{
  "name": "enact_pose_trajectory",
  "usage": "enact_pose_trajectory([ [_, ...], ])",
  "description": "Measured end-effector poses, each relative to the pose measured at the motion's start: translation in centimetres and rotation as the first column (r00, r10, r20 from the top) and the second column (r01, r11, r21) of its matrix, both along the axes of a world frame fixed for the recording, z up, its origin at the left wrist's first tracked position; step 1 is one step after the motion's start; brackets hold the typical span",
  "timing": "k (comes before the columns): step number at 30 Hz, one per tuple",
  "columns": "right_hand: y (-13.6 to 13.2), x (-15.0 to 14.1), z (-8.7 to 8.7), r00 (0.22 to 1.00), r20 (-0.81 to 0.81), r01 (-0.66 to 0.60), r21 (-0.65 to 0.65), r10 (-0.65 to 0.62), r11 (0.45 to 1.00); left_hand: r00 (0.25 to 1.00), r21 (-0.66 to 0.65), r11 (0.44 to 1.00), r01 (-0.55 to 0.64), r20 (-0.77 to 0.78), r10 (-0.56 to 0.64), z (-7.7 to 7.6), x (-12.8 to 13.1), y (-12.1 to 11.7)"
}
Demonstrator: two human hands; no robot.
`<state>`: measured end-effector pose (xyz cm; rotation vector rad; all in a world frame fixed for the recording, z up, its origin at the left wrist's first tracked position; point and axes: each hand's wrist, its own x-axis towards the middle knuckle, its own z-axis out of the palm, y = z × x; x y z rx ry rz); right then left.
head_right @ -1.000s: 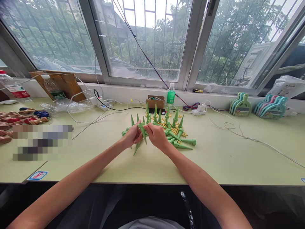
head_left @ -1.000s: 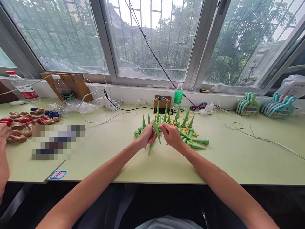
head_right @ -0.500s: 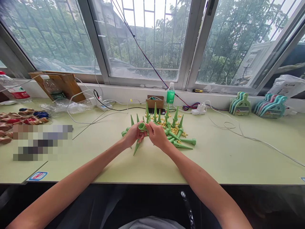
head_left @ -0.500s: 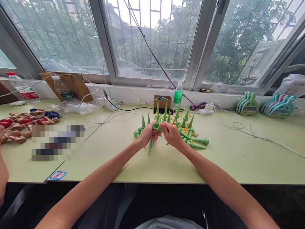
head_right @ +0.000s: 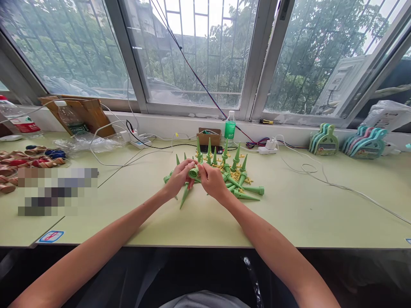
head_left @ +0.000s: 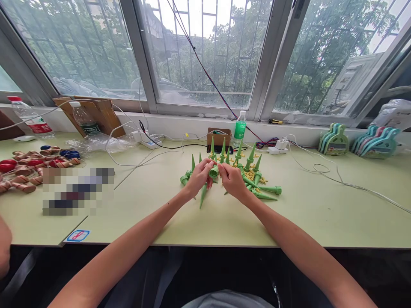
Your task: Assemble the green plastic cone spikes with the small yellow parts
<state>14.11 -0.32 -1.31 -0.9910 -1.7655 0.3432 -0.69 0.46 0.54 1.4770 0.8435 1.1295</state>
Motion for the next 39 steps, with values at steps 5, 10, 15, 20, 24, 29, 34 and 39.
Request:
enact_pose_trajectory([
  [5, 0.09, 0.0, -0.21, 1.0, 0.019, 0.02, -0.005, -0.019, 1.0, 1.0, 0.038, 0.999, -0.021, -0.006, 0.021, 0.13, 0.03, -0.21],
  [10, 0.15, -0.01, -0.31, 0.999, 0.025, 0.027, -0.024, -0.026, 0.999, 0.999, 0.051, 0.998, -0.032, -0.019, 0.033, 0.43, 0.09, -0.52],
  [15, 0.0, -0.08, -0.28, 1.0, 0.011, 0.011, -0.049, -0.011, 0.999, 0.999, 0.063, 0.997, -0.039, -0.016, 0.04, 0.44, 0.13, -0.57],
  [20, -0.09, -0.08, -0.32, 1.0, 0.001, -0.013, -0.053, 0.013, 0.998, 0.999, 0.07, 0.996, -0.048, -0.009, 0.048, 0.4, 0.13, -0.5],
  [24, -0.1, -0.07, -0.36, 1.0, 0.01, -0.018, -0.062, 0.018, 0.998, 0.998, 0.06, 0.997, -0.057, -0.014, 0.058, 0.45, 0.1, -0.5],
  [29, -0.11, -0.13, -0.49, 0.999, 0.049, -0.021, -0.034, 0.023, 0.999, 0.998, 0.045, 0.997, -0.065, -0.018, 0.066, 0.26, 0.12, -0.44],
  [34, -0.26, -0.26, -0.56, 0.992, 0.115, -0.044, -0.006, 0.045, 0.999, 0.999, 0.035, 0.998, -0.05, 0.011, 0.05, 0.13, 0.3, -0.49],
  [39, -0.24, -0.24, -0.48, 0.991, 0.124, -0.049, 0.012, 0.047, 0.999, 0.997, -0.065, 0.997, -0.037, 0.07, 0.042, 0.13, 0.43, -0.37],
])
